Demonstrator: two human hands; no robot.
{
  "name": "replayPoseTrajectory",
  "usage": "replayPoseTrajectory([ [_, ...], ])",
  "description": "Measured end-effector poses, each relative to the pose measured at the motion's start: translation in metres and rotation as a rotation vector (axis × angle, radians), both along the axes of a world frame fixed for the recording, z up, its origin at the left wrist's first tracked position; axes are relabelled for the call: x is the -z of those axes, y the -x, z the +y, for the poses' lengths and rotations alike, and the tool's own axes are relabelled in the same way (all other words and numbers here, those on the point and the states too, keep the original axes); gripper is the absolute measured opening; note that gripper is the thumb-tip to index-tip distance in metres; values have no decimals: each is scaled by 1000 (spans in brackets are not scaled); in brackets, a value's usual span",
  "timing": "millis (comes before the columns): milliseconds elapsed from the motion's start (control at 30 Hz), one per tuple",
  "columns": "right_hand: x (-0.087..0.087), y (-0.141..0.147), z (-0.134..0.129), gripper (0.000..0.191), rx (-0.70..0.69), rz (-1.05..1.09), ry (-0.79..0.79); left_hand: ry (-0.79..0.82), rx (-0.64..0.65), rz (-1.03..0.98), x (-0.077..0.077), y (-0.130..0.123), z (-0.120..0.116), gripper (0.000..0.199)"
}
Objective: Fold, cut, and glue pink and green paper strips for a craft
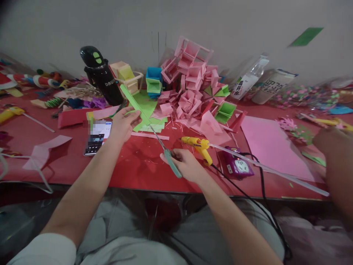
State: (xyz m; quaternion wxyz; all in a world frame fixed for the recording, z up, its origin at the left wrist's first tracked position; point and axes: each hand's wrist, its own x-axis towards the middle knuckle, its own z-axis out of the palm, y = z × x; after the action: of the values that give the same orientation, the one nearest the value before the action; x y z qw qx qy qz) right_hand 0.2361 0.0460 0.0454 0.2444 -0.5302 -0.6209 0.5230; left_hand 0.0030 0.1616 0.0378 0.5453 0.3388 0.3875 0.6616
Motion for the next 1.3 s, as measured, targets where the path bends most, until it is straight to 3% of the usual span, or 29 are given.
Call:
replayPoseTrajectory([
  [733, 15, -4, 5, 47, 8, 159, 43, 16, 43, 79, 3, -5, -2, 38],
  [1300, 7, 1, 4, 52, 27, 134, 39, -10, 127, 95, 8, -14, -8, 43],
])
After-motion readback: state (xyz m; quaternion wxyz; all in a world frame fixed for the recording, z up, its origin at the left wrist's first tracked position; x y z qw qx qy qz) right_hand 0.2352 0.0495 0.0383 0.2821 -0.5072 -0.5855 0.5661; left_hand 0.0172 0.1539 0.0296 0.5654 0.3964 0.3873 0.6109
